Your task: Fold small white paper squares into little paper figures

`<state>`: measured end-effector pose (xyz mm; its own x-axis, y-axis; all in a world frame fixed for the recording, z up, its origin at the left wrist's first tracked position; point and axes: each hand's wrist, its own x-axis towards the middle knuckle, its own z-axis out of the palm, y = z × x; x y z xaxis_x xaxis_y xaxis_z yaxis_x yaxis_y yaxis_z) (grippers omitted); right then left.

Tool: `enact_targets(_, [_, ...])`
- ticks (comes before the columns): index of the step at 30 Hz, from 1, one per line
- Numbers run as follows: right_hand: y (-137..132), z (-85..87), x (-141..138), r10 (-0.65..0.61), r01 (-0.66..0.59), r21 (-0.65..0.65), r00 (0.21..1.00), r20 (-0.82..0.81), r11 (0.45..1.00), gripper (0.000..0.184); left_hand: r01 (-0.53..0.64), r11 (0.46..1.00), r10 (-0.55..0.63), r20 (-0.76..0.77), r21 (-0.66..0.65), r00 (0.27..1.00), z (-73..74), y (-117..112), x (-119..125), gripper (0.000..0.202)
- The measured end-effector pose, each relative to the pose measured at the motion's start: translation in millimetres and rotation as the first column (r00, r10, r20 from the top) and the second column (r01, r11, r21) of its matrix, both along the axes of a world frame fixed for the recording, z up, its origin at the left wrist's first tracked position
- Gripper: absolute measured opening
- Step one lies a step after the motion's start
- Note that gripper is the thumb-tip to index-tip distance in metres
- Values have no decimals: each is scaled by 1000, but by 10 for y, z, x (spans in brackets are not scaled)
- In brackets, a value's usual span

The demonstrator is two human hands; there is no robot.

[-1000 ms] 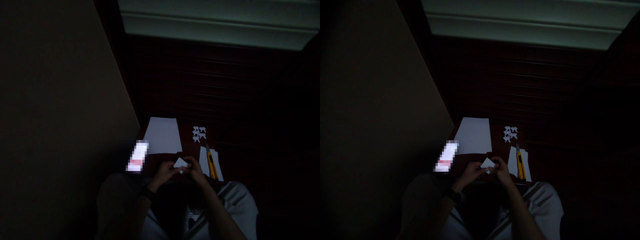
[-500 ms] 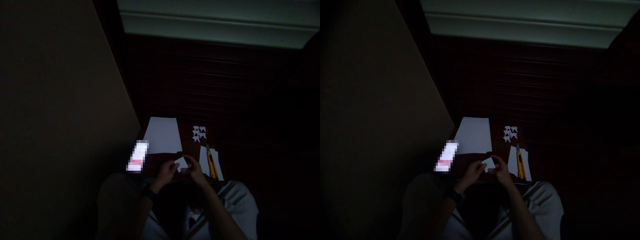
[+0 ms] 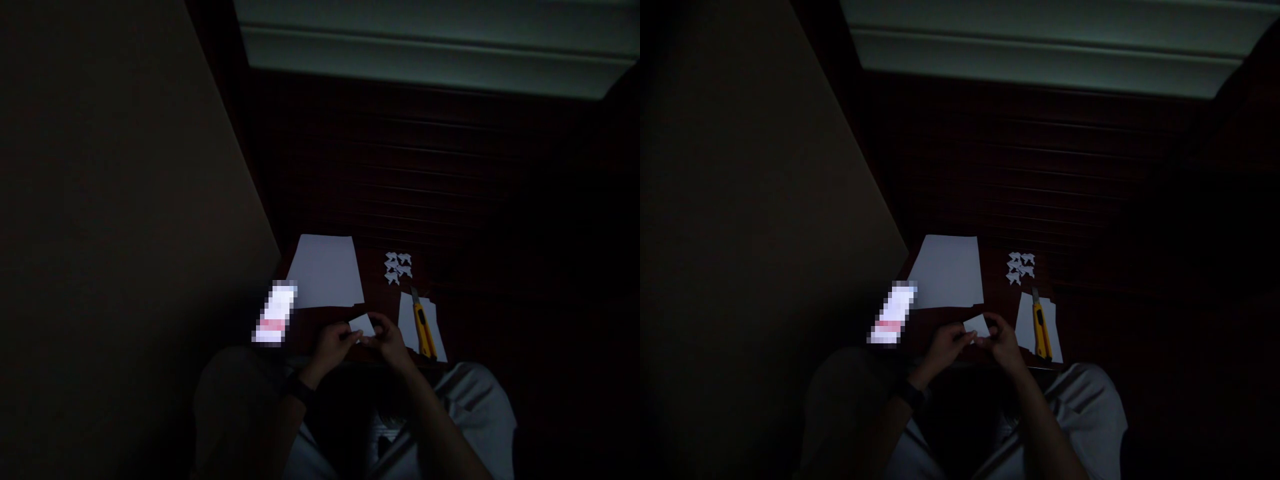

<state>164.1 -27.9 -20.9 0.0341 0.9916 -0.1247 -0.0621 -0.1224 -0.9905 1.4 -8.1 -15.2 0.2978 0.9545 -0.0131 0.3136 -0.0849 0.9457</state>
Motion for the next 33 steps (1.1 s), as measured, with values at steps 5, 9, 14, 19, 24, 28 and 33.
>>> enact_targets(5, [-8,5,-5,13,-13,12,1000,22,1000,57,15,1000,-15,-10,-14,1000,-19,15,-18,34])
enact_targets(9, [-17,11,-8,49,-49,1,999,-14,999,61,38,999,-37,22,-23,999,-3,25,-31,33])
enact_targets(14, [-9,-5,-9,36,-36,-28,999,-14,999,59,10,998,-8,37,-65,999,-19,27,-27,35])
enact_targets(19, [0,0,-7,48,-47,-28,999,24,998,60,19,997,-18,13,-79,1000,-3,31,-37,37])
enact_targets(24, [-7,12,-1,79,-79,-28,997,18,996,60,43,993,-33,89,-107,995,32,36,-45,36])
enact_targets(28, [-12,-8,9,61,-60,-25,996,63,998,60,41,990,-28,97,-133,995,46,42,-59,36])
enact_targets(33, [-10,-37,7,63,-63,11,997,54,998,60,51,993,-46,50,-108,998,41,43,-82,37])
